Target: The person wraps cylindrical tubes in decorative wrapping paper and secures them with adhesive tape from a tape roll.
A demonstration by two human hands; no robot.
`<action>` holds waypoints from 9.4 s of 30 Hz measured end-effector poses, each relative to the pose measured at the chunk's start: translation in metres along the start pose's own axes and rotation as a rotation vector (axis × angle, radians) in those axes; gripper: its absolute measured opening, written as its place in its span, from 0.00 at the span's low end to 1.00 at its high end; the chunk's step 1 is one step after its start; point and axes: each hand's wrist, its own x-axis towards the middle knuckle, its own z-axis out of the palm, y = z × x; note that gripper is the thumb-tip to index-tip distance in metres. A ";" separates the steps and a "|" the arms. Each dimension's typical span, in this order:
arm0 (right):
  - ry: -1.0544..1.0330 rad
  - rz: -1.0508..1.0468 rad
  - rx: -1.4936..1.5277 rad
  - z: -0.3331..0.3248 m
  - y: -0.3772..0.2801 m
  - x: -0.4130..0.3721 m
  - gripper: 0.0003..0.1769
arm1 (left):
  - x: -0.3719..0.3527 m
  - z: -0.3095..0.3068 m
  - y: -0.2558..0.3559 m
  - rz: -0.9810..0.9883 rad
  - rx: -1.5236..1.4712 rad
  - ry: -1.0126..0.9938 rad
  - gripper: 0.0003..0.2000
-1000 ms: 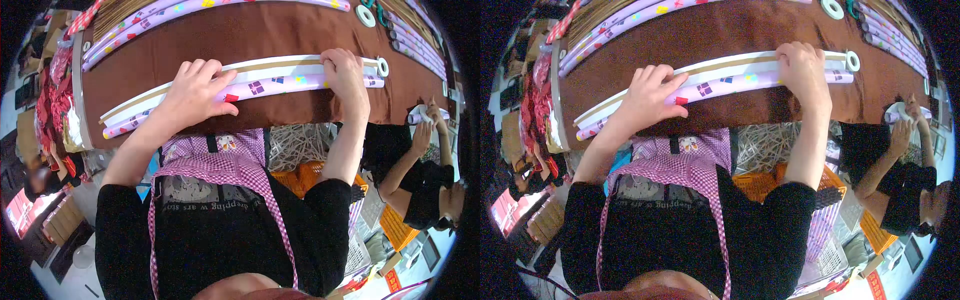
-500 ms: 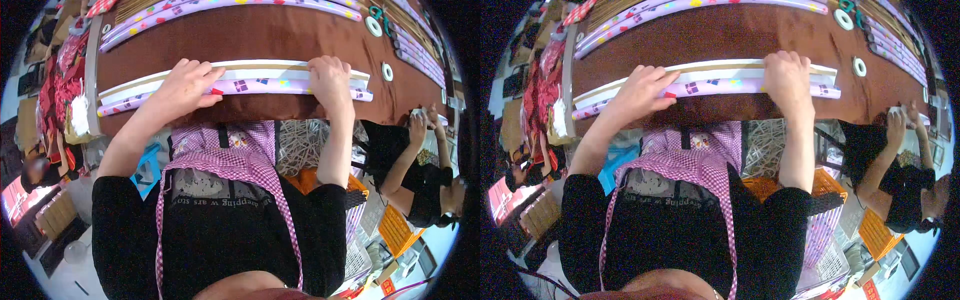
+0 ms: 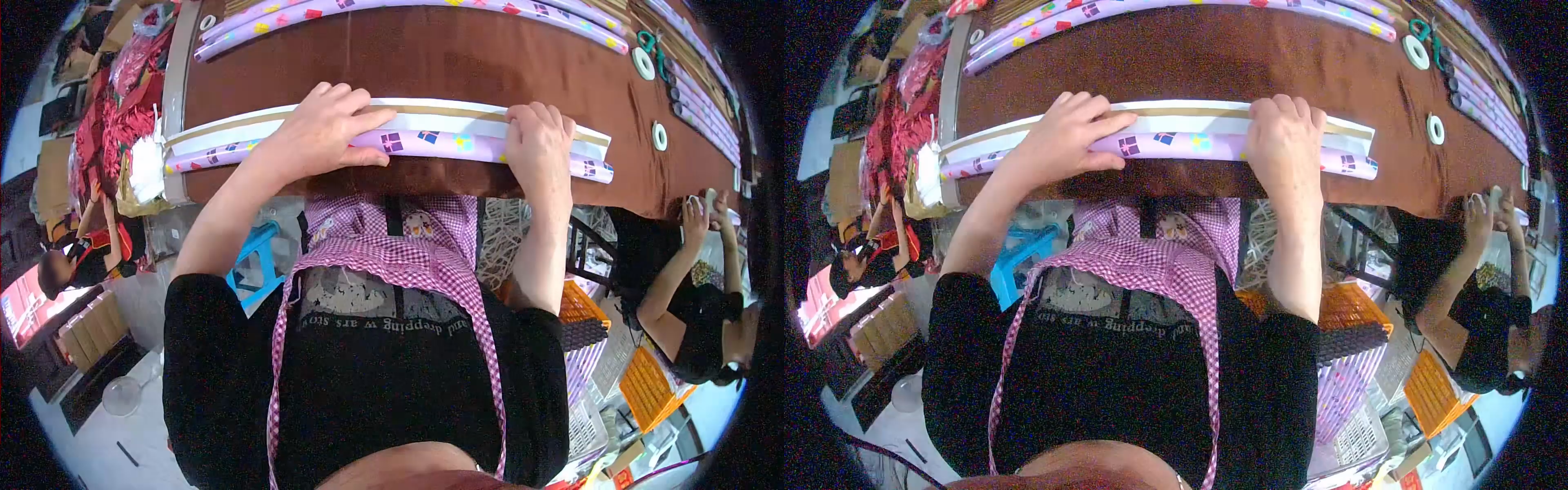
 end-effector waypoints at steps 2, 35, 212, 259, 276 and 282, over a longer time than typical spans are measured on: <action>-0.018 -0.009 -0.003 0.013 -0.032 0.028 0.05 | -0.012 -0.008 -0.038 0.013 -0.013 0.000 0.29; -0.080 -0.100 0.064 -0.011 -0.008 0.027 0.07 | 0.061 0.007 0.015 0.018 0.011 -0.002 0.27; -0.407 -0.217 0.233 0.034 -0.107 0.094 0.07 | -0.050 0.021 -0.038 -0.214 -0.093 0.601 0.08; -0.459 -0.223 0.356 0.038 -0.108 0.091 0.06 | -0.048 0.016 -0.059 -0.091 -0.092 0.560 0.08; -0.104 -0.274 0.277 0.023 -0.119 0.019 0.32 | -0.050 0.019 -0.041 -0.086 0.069 0.656 0.08; 0.106 -0.334 0.135 0.051 -0.118 0.010 0.25 | -0.058 0.025 -0.040 -0.023 0.076 0.587 0.13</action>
